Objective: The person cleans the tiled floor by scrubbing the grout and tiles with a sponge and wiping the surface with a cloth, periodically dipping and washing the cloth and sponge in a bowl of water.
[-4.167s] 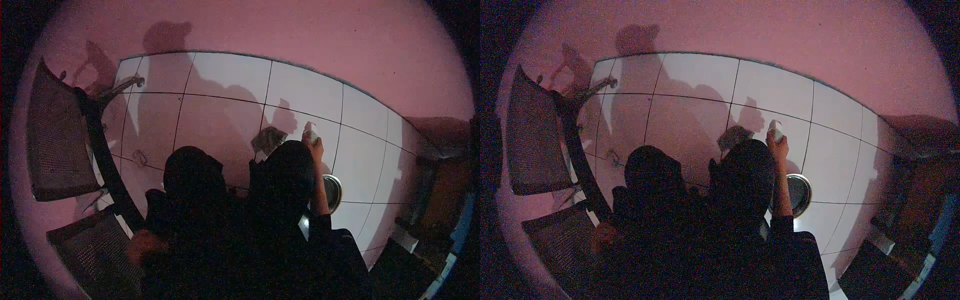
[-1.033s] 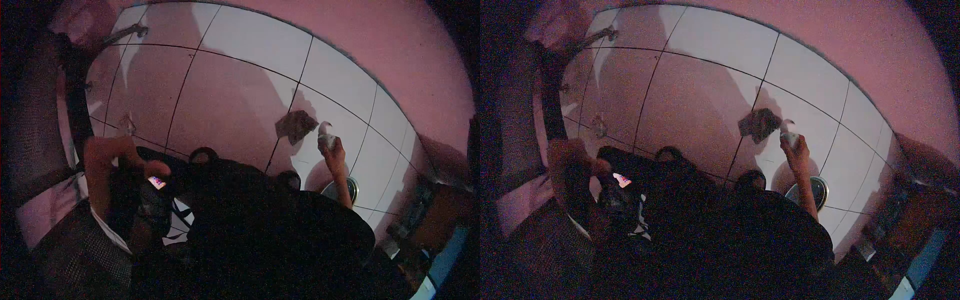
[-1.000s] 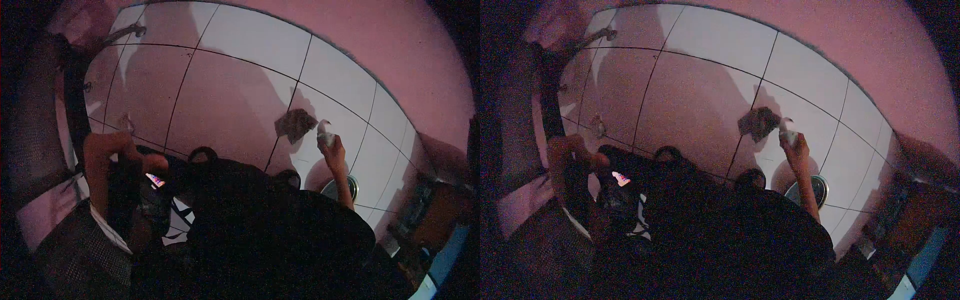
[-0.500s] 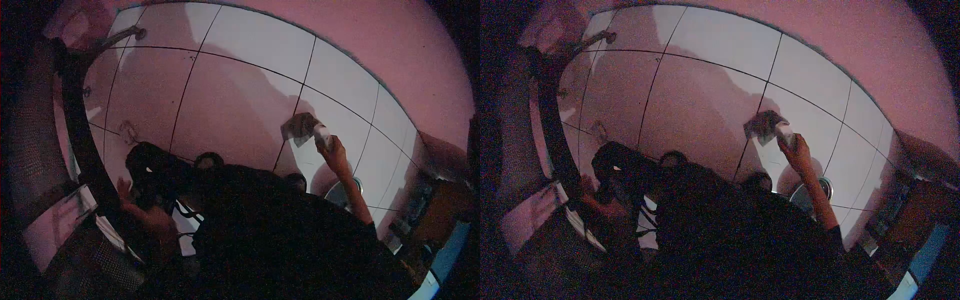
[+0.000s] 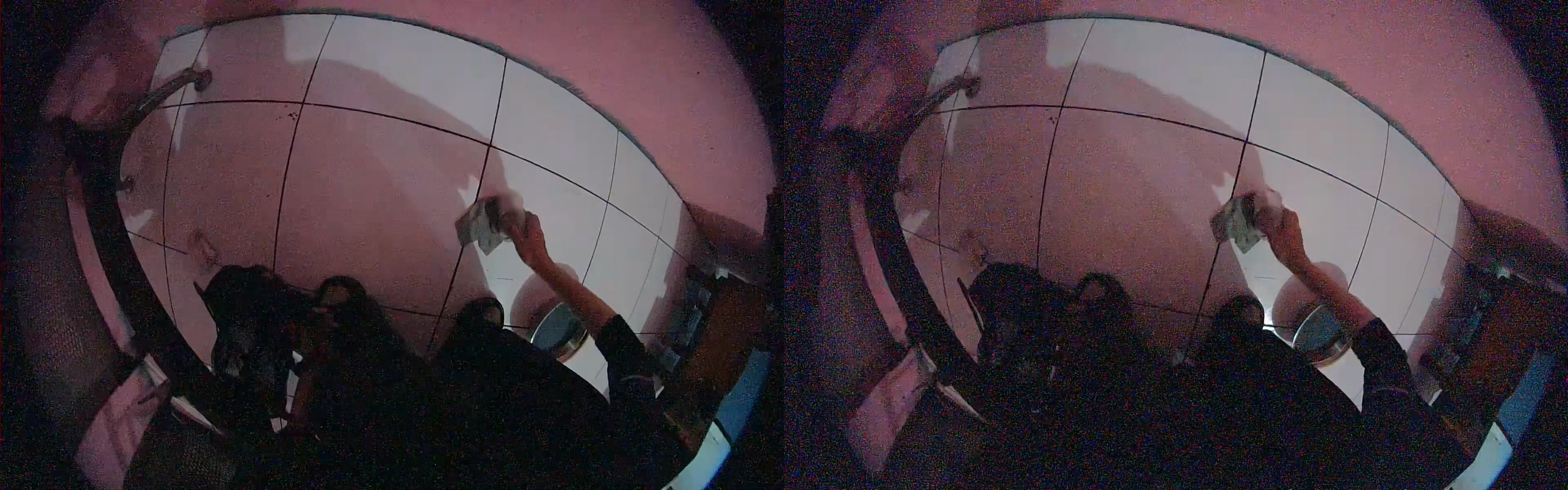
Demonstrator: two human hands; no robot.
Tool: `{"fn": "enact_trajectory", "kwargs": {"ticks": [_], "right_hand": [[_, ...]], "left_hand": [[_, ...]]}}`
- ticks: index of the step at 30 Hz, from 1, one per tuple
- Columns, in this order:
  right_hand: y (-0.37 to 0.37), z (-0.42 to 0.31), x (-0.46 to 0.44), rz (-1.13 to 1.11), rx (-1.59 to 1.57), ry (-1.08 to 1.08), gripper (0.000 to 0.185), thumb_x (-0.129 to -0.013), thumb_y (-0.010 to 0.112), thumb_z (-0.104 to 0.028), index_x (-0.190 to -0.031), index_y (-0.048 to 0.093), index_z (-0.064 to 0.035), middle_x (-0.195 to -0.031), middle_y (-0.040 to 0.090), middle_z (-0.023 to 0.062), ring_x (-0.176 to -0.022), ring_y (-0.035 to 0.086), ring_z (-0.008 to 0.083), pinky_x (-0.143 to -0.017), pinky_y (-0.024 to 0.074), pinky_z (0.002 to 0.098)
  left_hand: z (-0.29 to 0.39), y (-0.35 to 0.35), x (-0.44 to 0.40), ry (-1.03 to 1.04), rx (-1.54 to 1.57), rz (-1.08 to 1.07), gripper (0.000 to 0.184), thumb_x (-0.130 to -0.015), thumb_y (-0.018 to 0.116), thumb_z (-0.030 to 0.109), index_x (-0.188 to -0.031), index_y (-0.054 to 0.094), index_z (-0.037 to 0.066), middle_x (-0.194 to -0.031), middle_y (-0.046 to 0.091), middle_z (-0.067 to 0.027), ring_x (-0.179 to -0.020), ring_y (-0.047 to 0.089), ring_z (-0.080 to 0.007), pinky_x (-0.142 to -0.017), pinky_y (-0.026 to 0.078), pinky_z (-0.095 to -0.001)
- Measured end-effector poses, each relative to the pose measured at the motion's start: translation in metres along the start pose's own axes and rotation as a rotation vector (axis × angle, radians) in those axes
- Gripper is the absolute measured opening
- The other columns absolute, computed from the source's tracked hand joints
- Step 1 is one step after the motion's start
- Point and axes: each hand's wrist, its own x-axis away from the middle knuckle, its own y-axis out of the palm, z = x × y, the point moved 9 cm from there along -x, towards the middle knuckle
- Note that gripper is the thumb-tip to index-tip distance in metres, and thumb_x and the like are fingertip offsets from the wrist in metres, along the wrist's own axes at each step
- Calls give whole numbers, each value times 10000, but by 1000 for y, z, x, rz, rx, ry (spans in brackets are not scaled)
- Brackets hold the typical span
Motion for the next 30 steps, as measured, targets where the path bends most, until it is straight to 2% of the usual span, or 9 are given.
{"fn": "enact_trajectory", "kwargs": {"ticks": [2, 4, 5, 11, 15, 18, 20, 21, 30], "right_hand": [[9, 21, -1, 69, 102, -52, 577, -855, 610, -417, -1183, 486, 42, -933, 625, 210, -867, 612, 332, -768, 471, 419], [6, 25, 5, 295, 317, -238, 550, -850, 618, -401, -1176, 507, 27, -966, 618, 178, -877, 606, 325, -782, 470, 422], [11, 22, 4, 282, 309, -239, 550, -850, 618, -401, -1176, 507, 27, -966, 618, 178, -877, 606, 325, -782, 470, 422], [65, 23, 6, -70, -425, 233, 340, -948, 518, -317, -1110, 474, -22, -1001, 568, 87, -891, 547, 154, -765, 469, 293], [103, 3, -3, -262, -498, 130, 429, -959, 473, -381, -1175, 468, -11, -1033, 576, 75, -917, 560, 157, -772, 475, 297], [127, -2, -7, -229, -698, 263, 491, -960, 445, -427, -1226, 450, -16, -1090, 576, 75, -935, 564, 167, -792, 479, 303], [128, -24, -12, -305, -503, 182, 519, -956, 424, -464, -1236, 452, -28, -1129, 575, 81, -940, 568, 164, -786, 487, 309], [134, -33, -15, -340, -502, 153, 516, -957, 419, -466, -1234, 455, -32, -1117, 581, 81, -936, 573, 166, -783, 489, 310], [169, -102, -40, -344, -240, 38, 511, -887, 584, -413, -1170, 476, -2, -1055, 600, 145, -894, 605, 252, -778, 489, 362]], "left_hand": [[-41, 97, 45, -33, 146, -416, 405, -964, 455, 216, -1359, 410, 141, -1219, 525, -108, -1090, 521, -242, -961, 426, -400], [-84, 212, 117, -500, 568, -1043, 414, -960, 473, 204, -1366, 410, 153, -1222, 530, -106, -1098, 520, -245, -967, 423, -405], [-39, 219, 81, 113, 257, -836, 476, -890, 556, 82, -1347, 441, 151, -1178, 561, -148, -1078, 533, -277, -945, 432, -418], [116, 265, -44, 543, 17, -554, 366, -816, 523, 138, -1166, 558, 38, -1141, 564, -153, -1139, 479, -348, -986, 371, -480], [108, 270, -49, 551, 120, -290, 351, -795, 539, 140, -1123, 578, 19, -1191, 545, -151, -1167, 457, -354, -997, 354, -494], [54, 287, -48, -63, 685, -629, 344, -792, 549, 148, -1108, 586, 16, -1244, 506, -163, -1191, 434, -356, -997, 349, -510], [65, 251, -31, 574, -125, -200, 405, -881, 481, 156, -1275, 485, 63, -1197, 534, -152, -1137, 488, -335, -894, 437, -482], [61, 239, -28, 564, -131, -192, 405, -881, 481, 156, -1275, 485, 63, -1197, 534, -152, -1137, 488, -335, -894, 437, -482], [-61, 159, -35, -231, -149, -387, 504, -796, 660, 201, -1247, 504, 43, -1305, 391, -195, -1267, 303, -392, -1030, 250, -595]]}}
